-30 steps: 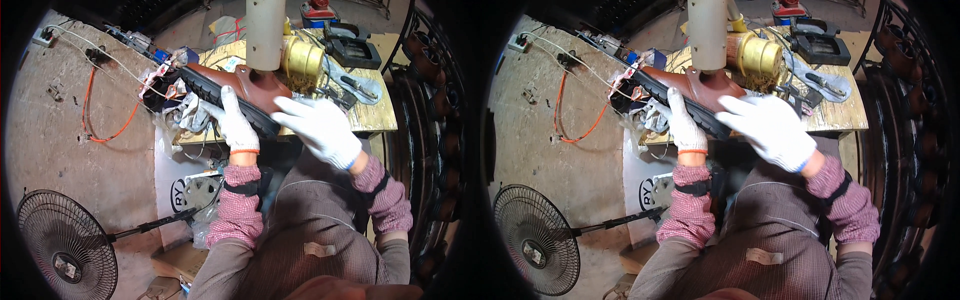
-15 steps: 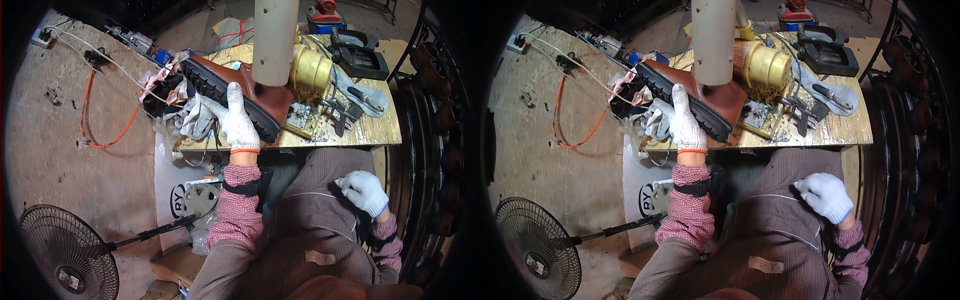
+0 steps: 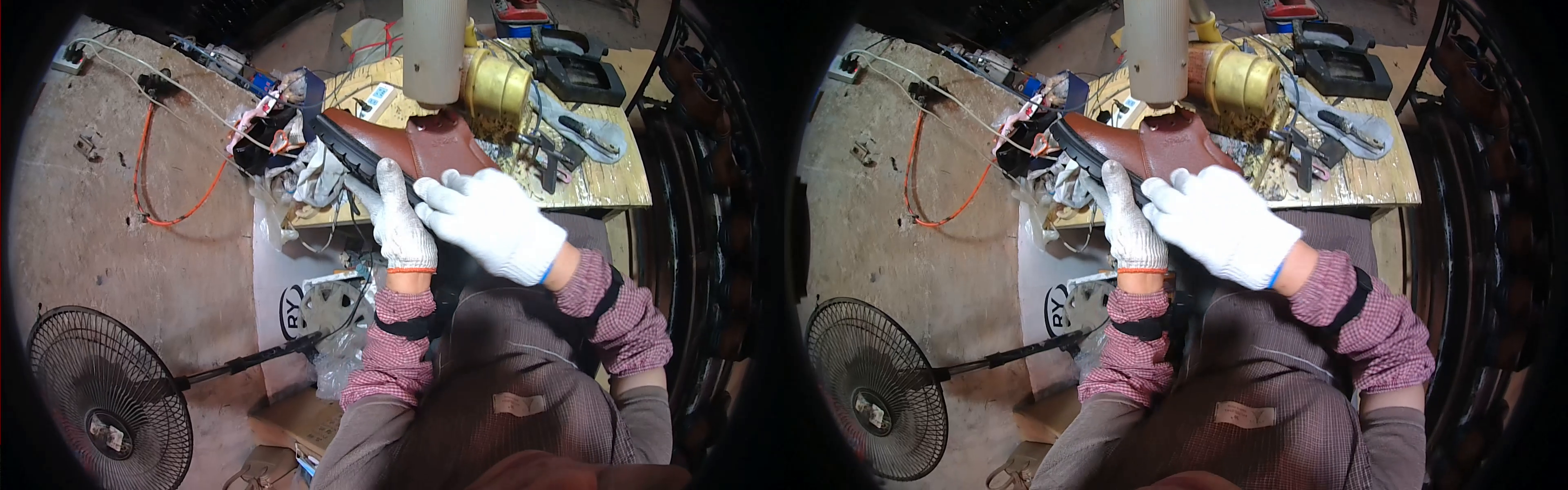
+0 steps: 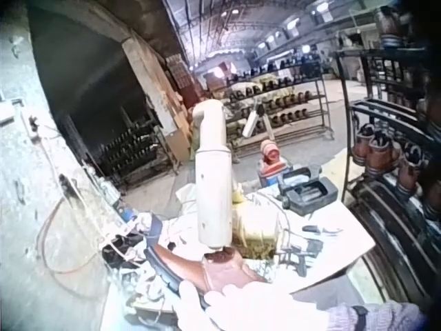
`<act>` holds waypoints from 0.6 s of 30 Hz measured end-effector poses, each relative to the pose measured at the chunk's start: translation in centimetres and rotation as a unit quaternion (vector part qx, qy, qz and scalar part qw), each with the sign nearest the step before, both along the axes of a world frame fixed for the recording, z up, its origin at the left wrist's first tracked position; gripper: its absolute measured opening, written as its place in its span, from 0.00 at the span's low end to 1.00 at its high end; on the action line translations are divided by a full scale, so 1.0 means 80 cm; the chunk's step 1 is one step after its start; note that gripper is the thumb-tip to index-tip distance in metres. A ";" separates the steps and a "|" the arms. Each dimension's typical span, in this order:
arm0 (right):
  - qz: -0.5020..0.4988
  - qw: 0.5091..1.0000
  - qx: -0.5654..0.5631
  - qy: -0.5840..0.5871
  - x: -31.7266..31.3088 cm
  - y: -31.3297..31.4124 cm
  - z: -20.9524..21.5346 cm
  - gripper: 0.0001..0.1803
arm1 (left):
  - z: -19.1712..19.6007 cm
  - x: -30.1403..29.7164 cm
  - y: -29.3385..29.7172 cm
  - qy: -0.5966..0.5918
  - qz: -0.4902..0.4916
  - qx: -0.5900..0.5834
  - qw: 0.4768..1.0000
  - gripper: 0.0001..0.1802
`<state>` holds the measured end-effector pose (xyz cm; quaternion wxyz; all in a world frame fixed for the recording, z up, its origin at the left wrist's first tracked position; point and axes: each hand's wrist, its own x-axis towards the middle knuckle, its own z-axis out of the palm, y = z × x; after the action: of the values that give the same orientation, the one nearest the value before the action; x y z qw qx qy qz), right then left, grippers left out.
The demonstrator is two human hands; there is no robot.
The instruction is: Inspecting and finishing shoes in a factory environment.
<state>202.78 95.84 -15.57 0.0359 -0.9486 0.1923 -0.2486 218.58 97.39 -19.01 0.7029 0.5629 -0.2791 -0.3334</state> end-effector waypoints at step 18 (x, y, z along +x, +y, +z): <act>-0.295 0.884 0.354 -0.077 -0.192 0.156 -0.110 0.06 | -0.073 0.069 0.008 0.271 -0.127 -0.092 0.950 0.45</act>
<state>187.45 108.32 -24.35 0.3092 -0.7503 0.5347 -0.2358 224.06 98.03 -24.85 0.7525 0.3443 -0.1765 -0.5329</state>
